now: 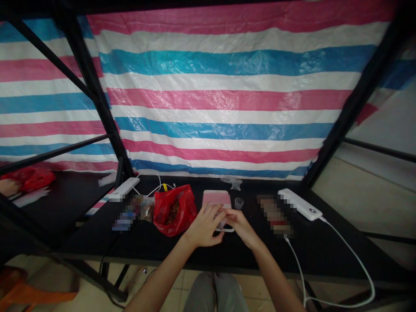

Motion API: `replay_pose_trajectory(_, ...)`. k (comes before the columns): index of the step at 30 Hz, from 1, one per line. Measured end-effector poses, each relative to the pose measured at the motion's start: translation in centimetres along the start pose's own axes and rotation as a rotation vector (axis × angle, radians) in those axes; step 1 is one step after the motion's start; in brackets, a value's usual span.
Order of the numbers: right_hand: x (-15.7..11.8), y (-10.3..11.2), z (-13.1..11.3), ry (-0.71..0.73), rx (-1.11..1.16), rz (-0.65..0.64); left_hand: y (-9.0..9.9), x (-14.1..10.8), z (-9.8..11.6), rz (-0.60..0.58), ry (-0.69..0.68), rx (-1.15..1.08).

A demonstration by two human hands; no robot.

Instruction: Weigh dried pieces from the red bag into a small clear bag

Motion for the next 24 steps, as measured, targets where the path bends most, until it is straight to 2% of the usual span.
replay_pose_trajectory(3, -0.7, -0.1, -0.3, -0.061, 0.023, -0.022, -0.9, 0.0, -0.2, 0.008, -0.007, 0.090)
replay_pose_trajectory(7, -1.0, -0.2, -0.3, -0.081, 0.047, -0.039, -1.6, 0.2, -0.4, -0.039, -0.026, 0.188)
replay_pose_trajectory(10, -0.6, 0.3, 0.4, -0.071, 0.076, -0.001, -1.3, 0.3, -0.4, -0.045, -0.057, 0.228)
replay_pose_trajectory(12, -0.4, 0.8, 0.9, -0.029, 0.047, 0.068, -0.9, 0.4, -0.6, -0.025, -0.053, 0.243)
replay_pose_trajectory(15, -1.1, 2.2, 0.4, 0.093, -0.192, 0.358, -0.3, 0.4, -1.3, 0.011, 0.013, 0.251)
replay_pose_trajectory(17, -2.1, 2.1, -0.7, 0.166, -0.363, 0.498, 0.0, 0.6, -1.6, 0.028, 0.050, 0.257)
replay_pose_trajectory(18, -2.5, 1.5, -1.2, 0.197, -0.420, 0.501, 0.2, 0.8, -1.6, 0.041, 0.056, 0.257)
replay_pose_trajectory(21, -3.1, -0.7, -2.8, 0.262, -0.554, 0.400, 0.3, 1.2, -1.5, 0.064, 0.051, 0.221)
replay_pose_trajectory(24, -3.3, -1.1, -3.6, 0.251, -0.721, 0.394, -0.3, 1.5, -1.9, 0.007, 0.068, 0.174)
Point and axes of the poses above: each hand's wrist, its own x-axis towards the middle knuckle, its own y-axis out of the back of the hand, z = x × y, the point moved 8 cm from there along x, towards the middle knuckle, and after that the axes turned 1 degree about -z, right-handed, at the moved point
